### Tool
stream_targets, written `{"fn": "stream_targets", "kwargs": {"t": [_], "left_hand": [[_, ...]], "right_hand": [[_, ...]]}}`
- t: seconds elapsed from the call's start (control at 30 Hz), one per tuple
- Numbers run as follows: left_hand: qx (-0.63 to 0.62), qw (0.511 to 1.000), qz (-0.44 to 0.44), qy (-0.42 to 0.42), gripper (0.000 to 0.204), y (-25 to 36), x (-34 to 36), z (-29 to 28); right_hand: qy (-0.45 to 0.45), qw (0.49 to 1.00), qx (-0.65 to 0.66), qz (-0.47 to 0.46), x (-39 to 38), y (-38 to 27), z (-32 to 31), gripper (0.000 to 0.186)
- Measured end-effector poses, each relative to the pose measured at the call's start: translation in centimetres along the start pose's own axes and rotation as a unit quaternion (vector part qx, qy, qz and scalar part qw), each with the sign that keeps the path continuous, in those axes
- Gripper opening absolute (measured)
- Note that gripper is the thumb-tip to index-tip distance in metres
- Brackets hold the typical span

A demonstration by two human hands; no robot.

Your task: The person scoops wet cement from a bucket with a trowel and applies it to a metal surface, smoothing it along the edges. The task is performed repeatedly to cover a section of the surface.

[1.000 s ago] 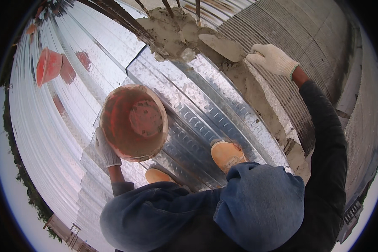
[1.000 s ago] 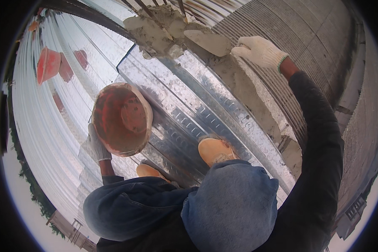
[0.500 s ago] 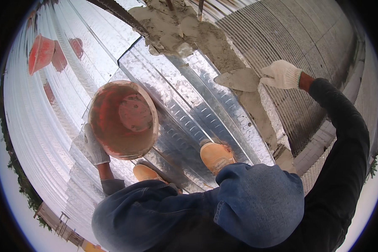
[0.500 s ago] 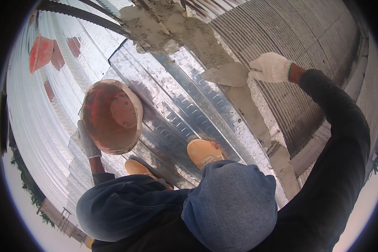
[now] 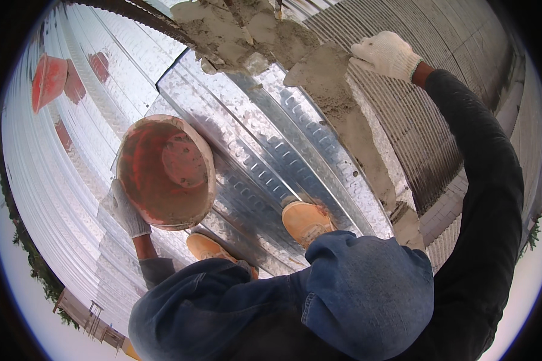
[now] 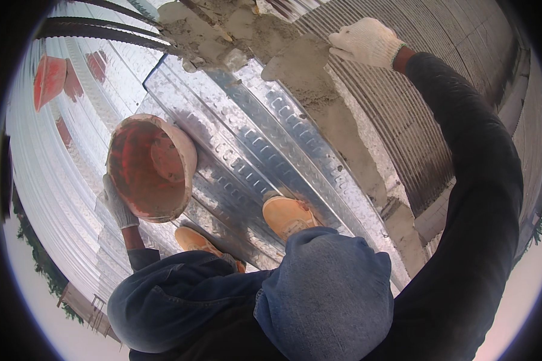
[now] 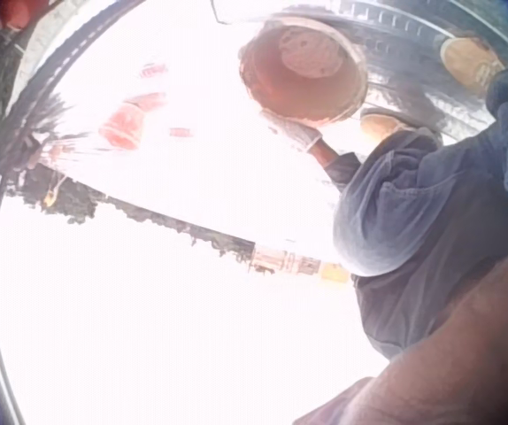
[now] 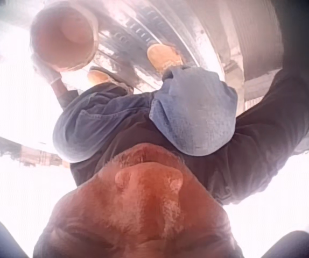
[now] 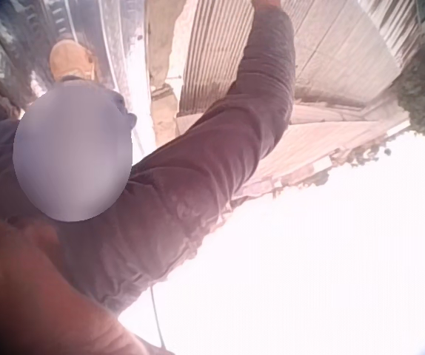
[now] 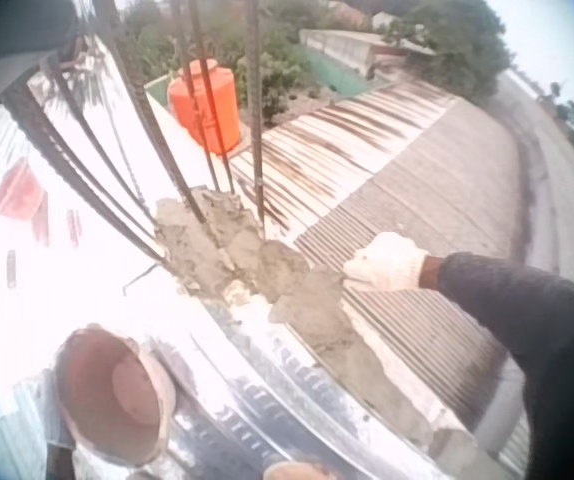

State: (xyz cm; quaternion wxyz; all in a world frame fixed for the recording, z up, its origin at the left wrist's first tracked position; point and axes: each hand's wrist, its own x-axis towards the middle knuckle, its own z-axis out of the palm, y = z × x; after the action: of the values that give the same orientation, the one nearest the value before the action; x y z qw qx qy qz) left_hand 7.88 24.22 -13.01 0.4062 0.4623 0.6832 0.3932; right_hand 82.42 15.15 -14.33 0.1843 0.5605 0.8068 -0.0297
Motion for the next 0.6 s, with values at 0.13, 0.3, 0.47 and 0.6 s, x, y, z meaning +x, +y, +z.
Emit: {"fn": "stream_targets", "kwargs": {"t": [0.13, 0.3, 0.47, 0.6], "left_hand": [[0.022, 1.000, -0.011, -0.018, 0.039, 0.0, 0.5, -0.4], [-0.007, 0.999, -0.050, 0.021, 0.039, 1.4, -0.5, 1.8], [-0.010, 0.999, -0.030, 0.014, 0.040, 1.6, -0.4, 0.9], [-0.004, 1.000, -0.023, 0.010, 0.046, 1.3, -0.4, 1.3]], "right_hand": [[-0.023, 0.998, 0.040, 0.040, 0.6, -0.2, -1.6, 0.037], [0.035, 0.987, 0.145, 0.057, 0.6, -1.0, -1.4, 0.043], [-0.128, 0.971, 0.198, 0.036, -6.6, -3.5, -0.9, 0.043], [-0.209, 0.947, 0.241, 0.023, -18.6, -6.2, 1.9, 0.044]]}}
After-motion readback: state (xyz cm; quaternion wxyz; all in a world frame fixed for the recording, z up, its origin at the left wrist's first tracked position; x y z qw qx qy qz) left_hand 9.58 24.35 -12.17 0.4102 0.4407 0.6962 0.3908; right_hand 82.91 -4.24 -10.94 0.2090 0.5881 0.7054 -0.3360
